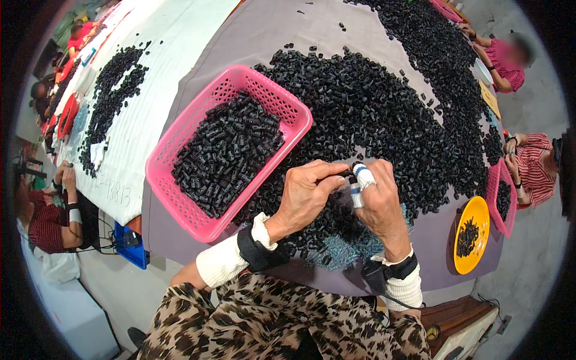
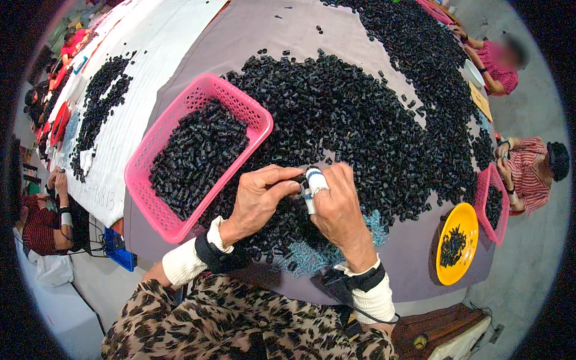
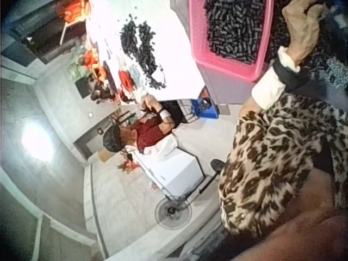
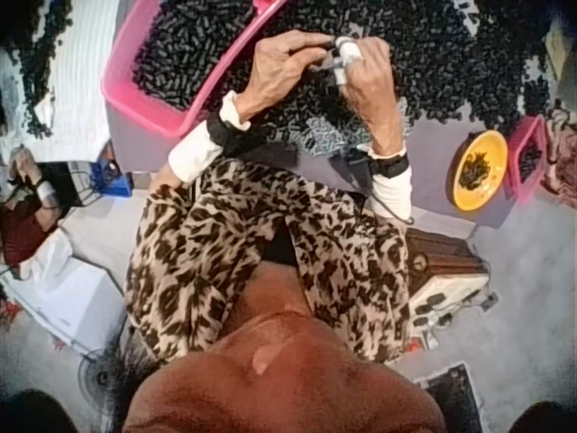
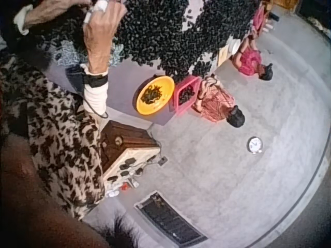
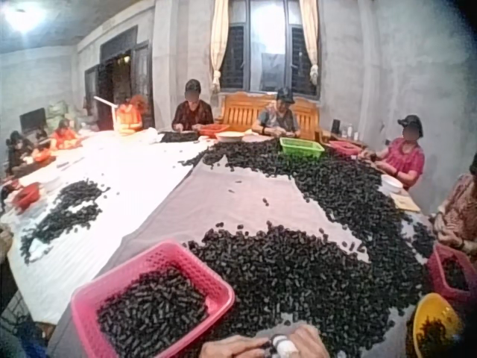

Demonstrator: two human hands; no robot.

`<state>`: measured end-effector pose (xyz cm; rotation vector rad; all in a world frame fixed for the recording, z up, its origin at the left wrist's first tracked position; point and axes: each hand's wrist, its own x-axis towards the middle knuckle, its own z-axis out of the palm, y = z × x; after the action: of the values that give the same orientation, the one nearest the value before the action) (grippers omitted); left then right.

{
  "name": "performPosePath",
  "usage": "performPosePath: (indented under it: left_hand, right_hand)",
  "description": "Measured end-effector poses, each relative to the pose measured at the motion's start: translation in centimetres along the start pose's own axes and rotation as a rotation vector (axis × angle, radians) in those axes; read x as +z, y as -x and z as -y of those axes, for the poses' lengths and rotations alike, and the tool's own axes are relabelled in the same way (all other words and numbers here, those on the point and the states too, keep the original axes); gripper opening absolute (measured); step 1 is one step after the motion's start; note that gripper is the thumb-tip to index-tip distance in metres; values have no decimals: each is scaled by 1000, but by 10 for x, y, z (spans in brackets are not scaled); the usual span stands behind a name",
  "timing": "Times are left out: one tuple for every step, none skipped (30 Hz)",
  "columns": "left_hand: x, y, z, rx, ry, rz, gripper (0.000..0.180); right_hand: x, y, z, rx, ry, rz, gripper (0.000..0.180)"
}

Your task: Sorting and assembling small black shoe components from a pile on a table.

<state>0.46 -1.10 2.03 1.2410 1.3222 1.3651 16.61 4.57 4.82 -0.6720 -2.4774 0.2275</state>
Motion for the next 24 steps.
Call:
performPosePath:
  left_hand:
    - [1, -1, 1, -6, 27, -4, 23]
    - [1, -2, 1, -13, 54, -7, 23]
    - [1, -1, 2, -15, 54, -5, 23]
    - [1, 0, 2, 0, 50, -12, 23]
    - [2, 0, 2, 16, 48, -17, 23]
    - [1, 0, 2, 15, 49, -16, 23]
    - [0, 0, 2, 13, 19, 0, 22]
    - [-1, 1, 2, 10, -11, 16, 22]
    - [-1, 0, 1, 7, -9, 17, 22]
    - [-1, 0, 1, 8, -20, 26, 22]
    - [-2, 0, 0, 9, -34, 32, 21]
    - [-3, 0, 1, 5, -36, 31, 21]
    - [-3, 1, 3, -14, -18, 35, 21]
    - [-3, 1, 4, -33, 4, 42, 22]
    - [-3, 1, 5, -35, 5, 45, 22]
    - [-2, 0, 6, -12, 5, 40, 22]
    - [-2, 0, 7, 11, 1, 30, 22]
    - [-2, 0, 8, 9, -2, 29, 22]
    - [0, 1, 9, 0, 2, 8, 22]
    - [1, 1, 10, -8, 9, -11, 22]
    - [1, 0, 9, -10, 9, -10, 22]
    - [0, -2, 7, -14, -46, 7, 22]
    - [-1, -2, 7, -19, -101, 25, 22]
    - [-2, -2, 7, -20, -101, 28, 22]
  right_hand:
    - [1, 0, 1, 1, -1, 0, 30]
    - [3, 1, 3, 29, 7, -15, 29]
    - [4, 2, 4, 57, 14, -30, 29]
    - [4, 2, 3, 59, 13, -29, 29]
    - [3, 2, 1, 36, -6, -15, 28]
    - [3, 2, -1, 12, -25, 0, 28]
    - [2, 1, -3, 14, -25, 1, 28]
    - [2, 0, -6, -27, -47, -6, 28]
    - [2, 0, -8, -68, -70, -13, 27]
    - [1, 0, -11, -65, -70, -10, 27]
    - [2, 0, -13, -89, -86, 5, 26]
    - [2, 0, -15, -113, -101, 20, 25]
    - [2, 0, -16, -112, -105, 20, 25]
    - [1, -1, -16, -118, -118, 47, 24]
    - [1, -1, -17, -123, -131, 74, 23]
    - [1, -1, -17, -119, -131, 75, 23]
    - [2, -2, -18, -121, -136, 85, 23]
    - [3, -2, -19, -123, -142, 96, 22]
    - [5, -1, -19, -123, -145, 95, 22]
    - [6, 1, -20, -111, -130, 92, 22]
    - [6, 2, -20, -98, -115, 89, 22]
    - [5, 1, -19, -96, -115, 89, 22]
    - [4, 0, -17, -73, -77, 114, 21]
    - [2, -1, -16, -50, -38, 139, 21]
